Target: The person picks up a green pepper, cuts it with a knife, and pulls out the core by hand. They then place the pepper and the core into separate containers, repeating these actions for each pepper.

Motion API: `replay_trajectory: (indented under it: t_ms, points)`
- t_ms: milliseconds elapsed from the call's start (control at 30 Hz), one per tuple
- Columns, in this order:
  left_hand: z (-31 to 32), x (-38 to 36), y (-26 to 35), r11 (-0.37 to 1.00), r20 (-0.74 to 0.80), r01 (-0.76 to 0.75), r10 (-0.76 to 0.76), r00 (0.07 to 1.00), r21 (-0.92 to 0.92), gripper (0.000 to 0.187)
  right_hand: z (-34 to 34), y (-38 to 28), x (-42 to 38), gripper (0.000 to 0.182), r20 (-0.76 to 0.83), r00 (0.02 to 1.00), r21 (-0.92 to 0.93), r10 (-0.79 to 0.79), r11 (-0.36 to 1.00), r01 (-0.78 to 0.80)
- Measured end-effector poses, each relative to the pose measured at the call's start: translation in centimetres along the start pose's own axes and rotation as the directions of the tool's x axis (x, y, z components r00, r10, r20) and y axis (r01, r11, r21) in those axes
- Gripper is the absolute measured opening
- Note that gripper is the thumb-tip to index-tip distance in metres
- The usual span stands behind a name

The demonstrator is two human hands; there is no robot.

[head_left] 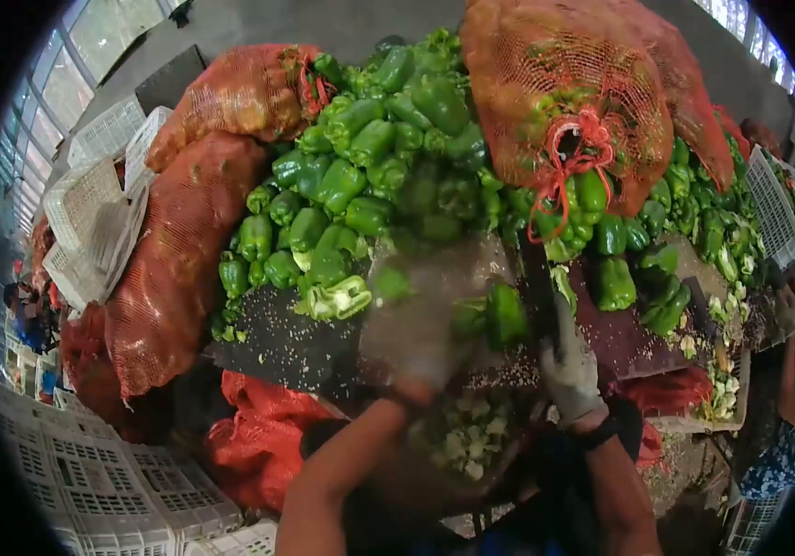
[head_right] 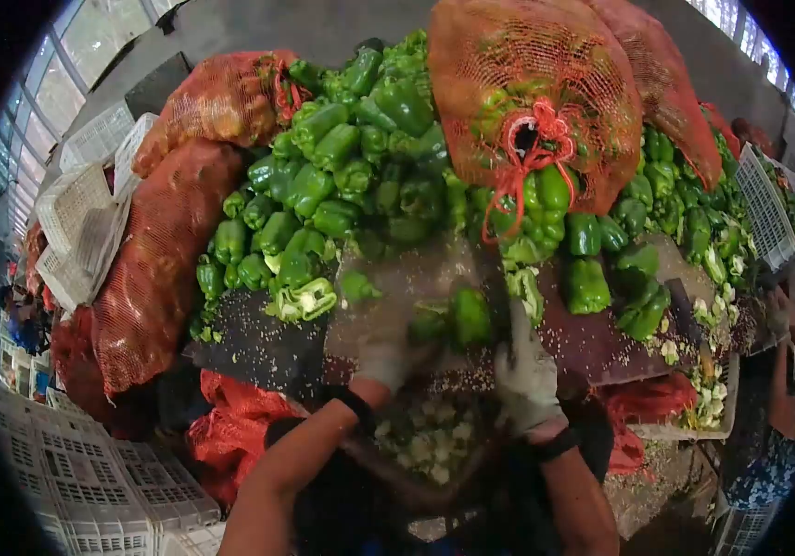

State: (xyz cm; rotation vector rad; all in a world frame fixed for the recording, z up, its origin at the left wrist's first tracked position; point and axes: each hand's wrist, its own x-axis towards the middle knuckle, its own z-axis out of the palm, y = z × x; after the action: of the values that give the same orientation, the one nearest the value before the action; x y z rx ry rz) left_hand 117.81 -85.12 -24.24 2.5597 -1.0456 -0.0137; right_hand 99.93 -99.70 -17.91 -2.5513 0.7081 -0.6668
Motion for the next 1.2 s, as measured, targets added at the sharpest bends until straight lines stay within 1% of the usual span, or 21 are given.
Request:
replay_trajectory:
  t_ms: [33, 133, 200, 233, 267, 300, 367, 400, 467, 533, 567, 667, 700, 767, 867, 900, 967, 1000, 1100, 1133, 1200]
  points:
    - [0.6, -1.2, 0.2, 1.000, -0.007, 0.013, -0.013, 1.000, -0.020, 0.066, -0.5, -1.1, -0.3, 0.067, 0.009, 0.999, 0.050, -0.033, 0.998, 0.033]
    - [0.0, -2.9, 0.9, 0.970, 0.261, 0.210, -0.172, 0.950, -0.124, 0.063, -0.1, -2.9, -0.9, 0.066, -0.013, 0.988, 0.148, -0.155, 0.977, 0.155]
    - [-2.3, -3.5, 1.3, 0.937, 0.415, 0.295, -0.196, 0.889, -0.189, 0.061, 1.7, -2.8, -1.9, 0.066, 0.057, 0.991, 0.198, -0.125, 0.974, 0.111]
    - [-0.9, -3.6, 0.5, 0.965, 0.252, 0.156, -0.100, 0.962, -0.213, 0.060, 1.4, -4.2, -1.8, 0.066, 0.093, 0.989, 0.222, -0.114, 0.971, 0.091]
    - [1.9, -3.3, -1.0, 0.978, 0.079, 0.013, 0.003, 0.997, -0.208, 0.059, 0.4, -5.7, -1.6, 0.068, 0.351, 0.923, 0.149, 0.158, 0.964, -0.222]
    - [3.3, -3.3, -1.9, 0.977, -0.094, -0.126, 0.111, 0.989, -0.174, 0.058, 1.4, -5.3, -1.6, 0.068, 0.296, 0.951, 0.163, 0.093, 0.976, -0.146]
    - [3.6, -3.8, -1.3, 0.984, -0.057, 0.038, -0.049, 0.997, -0.172, 0.056, 4.3, -4.0, -1.9, 0.069, 0.187, 0.982, 0.179, -0.037, 0.984, 0.003]
    - [3.7, -4.1, -1.1, 0.978, -0.034, 0.123, -0.130, 0.991, -0.169, 0.055, 4.0, -4.5, -1.2, 0.069, 0.259, 0.966, 0.168, 0.007, 0.984, -0.052]
    - [1.5, -2.9, -2.2, 0.893, 0.172, 0.281, -0.234, 0.957, -0.350, 0.053, 2.9, -6.1, 1.1, 0.069, 0.396, 0.913, 0.123, 0.095, 0.980, -0.156]
    - [2.2, -1.6, -3.3, 0.799, 0.177, 0.294, -0.235, 0.956, -0.525, 0.052, 3.4, -6.2, 2.0, 0.070, 0.335, 0.942, 0.161, -0.036, 0.987, -0.020]
    - [4.9, -0.8, -4.6, 0.757, 0.074, 0.218, -0.219, 0.973, -0.616, 0.052, 3.6, -6.2, 2.3, 0.070, 0.303, 0.947, 0.180, -0.104, 0.982, 0.050]
    - [6.0, -0.9, -4.8, 0.700, -0.159, 0.062, -0.247, 0.956, -0.712, 0.049, 3.8, -6.8, 2.5, 0.071, 0.147, 0.953, 0.127, -0.265, 0.960, 0.248]
    - [6.4, -1.1, -4.7, 0.696, -0.220, 0.030, -0.267, 0.938, -0.717, 0.048, 3.5, -6.9, 2.6, 0.071, 0.195, 0.955, 0.156, -0.223, 0.968, 0.194]
    - [6.6, -0.9, -4.5, 0.657, -0.092, 0.131, -0.293, 0.952, -0.742, 0.048, 2.1, -8.1, 2.8, 0.071, 0.283, 0.950, 0.210, -0.135, 0.975, 0.076]
    - [3.6, -0.7, -3.9, 0.645, 0.144, 0.317, -0.308, 0.941, -0.695, 0.048, 2.2, -8.4, 2.3, 0.070, 0.155, 0.975, 0.216, -0.158, 0.969, 0.122]
    - [2.7, -0.9, -3.7, 0.646, 0.228, 0.383, -0.314, 0.922, -0.661, 0.049, 2.6, -8.4, 2.0, 0.070, 0.223, 0.967, 0.149, -0.124, 0.985, 0.092]
    - [4.9, -0.7, -4.5, 0.701, 0.204, 0.386, -0.332, 0.921, -0.600, 0.050, 4.1, -8.1, 1.1, 0.069, 0.349, 0.936, 0.010, -0.044, 0.999, 0.044]
    - [6.1, -0.6, -5.0, 0.730, 0.190, 0.384, -0.338, 0.922, -0.566, 0.051, 6.8, -5.3, 0.2, 0.065, 0.222, 0.950, 0.108, -0.221, 0.974, 0.201]
    - [7.2, 0.1, -6.6, 0.777, 0.024, 0.327, -0.374, 0.927, -0.538, 0.056, 7.8, -3.7, 0.2, 0.061, 0.308, 0.950, 0.182, -0.054, 0.983, -0.003]
    - [5.7, 0.2, -6.3, 0.813, 0.014, 0.373, -0.411, 0.912, -0.448, 0.057, 6.6, -4.8, 0.5, 0.062, 0.387, 0.920, 0.235, 0.060, 0.958, -0.162]
    - [0.9, 2.0, -5.1, 0.853, -0.036, 0.449, -0.475, 0.879, -0.267, 0.059, 5.9, -5.0, 0.6, 0.061, 0.414, 0.902, 0.242, 0.122, 0.941, -0.238]
